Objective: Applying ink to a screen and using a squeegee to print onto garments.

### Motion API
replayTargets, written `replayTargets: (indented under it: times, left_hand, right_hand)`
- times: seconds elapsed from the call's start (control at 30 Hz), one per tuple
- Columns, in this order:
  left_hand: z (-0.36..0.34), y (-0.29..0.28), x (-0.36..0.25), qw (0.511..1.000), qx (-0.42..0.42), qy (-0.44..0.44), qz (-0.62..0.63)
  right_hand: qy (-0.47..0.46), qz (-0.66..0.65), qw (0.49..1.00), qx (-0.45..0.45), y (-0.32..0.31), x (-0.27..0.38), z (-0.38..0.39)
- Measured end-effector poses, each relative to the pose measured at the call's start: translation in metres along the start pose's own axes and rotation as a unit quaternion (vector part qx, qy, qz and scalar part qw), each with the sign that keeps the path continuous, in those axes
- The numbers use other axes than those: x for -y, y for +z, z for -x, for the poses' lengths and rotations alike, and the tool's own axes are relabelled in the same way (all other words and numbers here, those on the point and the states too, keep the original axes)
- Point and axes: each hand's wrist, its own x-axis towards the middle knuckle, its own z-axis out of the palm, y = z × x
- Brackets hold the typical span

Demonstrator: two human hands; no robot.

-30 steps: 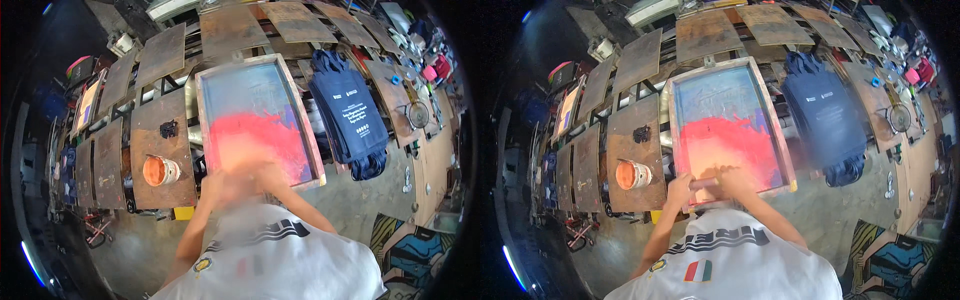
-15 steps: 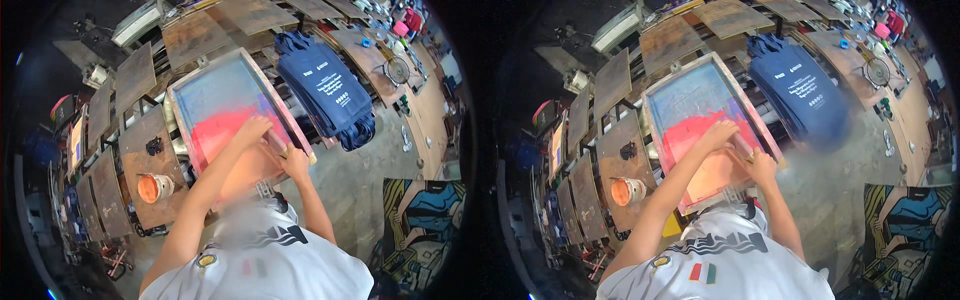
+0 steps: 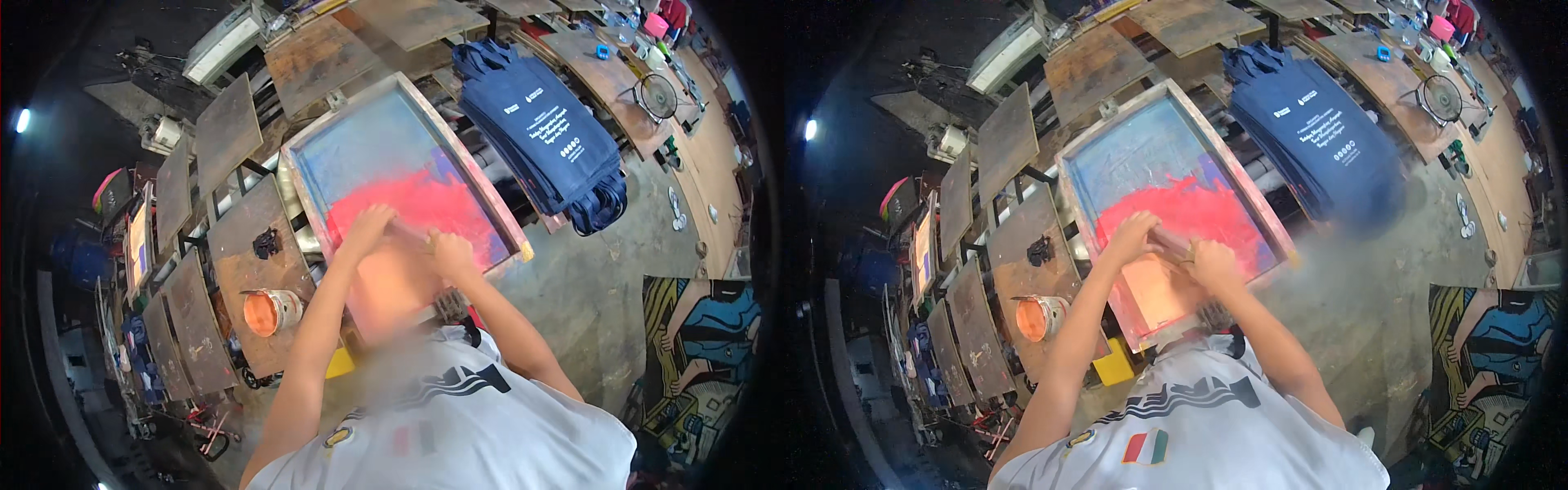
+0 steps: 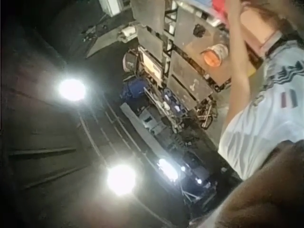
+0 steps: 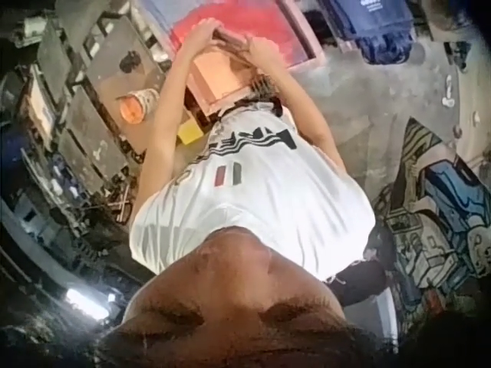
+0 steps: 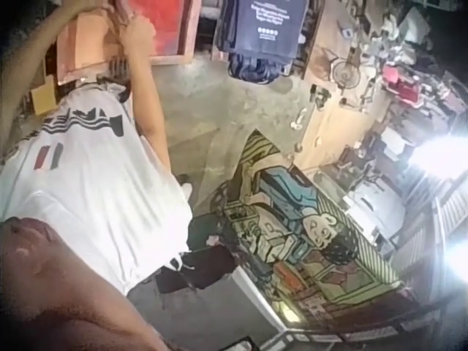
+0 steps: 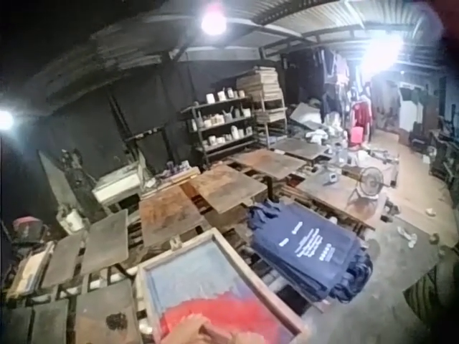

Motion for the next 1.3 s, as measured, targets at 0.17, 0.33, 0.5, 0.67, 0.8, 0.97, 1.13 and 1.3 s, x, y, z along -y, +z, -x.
replayTargets:
  times: [0.17, 0.33, 0.5, 0.67, 0.8, 0.97, 1.13, 1.3]
  left_hand:
    - [0.015, 0.002, 0.022, 0.998, 0.026, -0.003, -0.054]
    - [-0.035, -0.002, -0.009, 0.993, 0.008, 0.090, -0.071]
    - [-0.098, -0.001, -0.072, 0.980, 0.012, 0.185, -0.067]
    - [-0.119, 0.011, -0.078, 0.972, 0.036, 0.219, -0.081]
    - [-0.114, 0.015, -0.068, 0.975, 0.032, 0.220, -0.022]
    - [-0.081, 0.008, -0.027, 0.983, -0.005, 0.181, -0.015]
    - [-0.029, -0.006, 0.014, 0.996, -0.026, 0.090, -0.007]
    - [0.026, -0.016, 0.038, 0.998, -0.059, 0.000, -0.001]
  right_hand:
    - [-0.023, 0.003, 1.000, -0.012, 0.027, 0.010, -0.005]
    - [0.072, -0.002, 0.995, -0.073, -0.009, -0.007, 0.015]
    - [0.134, -0.018, 0.982, -0.131, -0.039, -0.045, 0.038]
    - [0.165, -0.009, 0.978, -0.130, -0.034, -0.056, 0.038]
    - [0.157, 0.024, 0.979, -0.127, -0.033, -0.055, 0.037]
    - [0.124, 0.024, 0.989, -0.071, -0.018, -0.029, 0.012]
    - [0.038, 0.042, 0.998, -0.038, 0.003, 0.005, -0.015]
    - [-0.044, 0.033, 0.998, -0.012, 0.022, 0.035, -0.035]
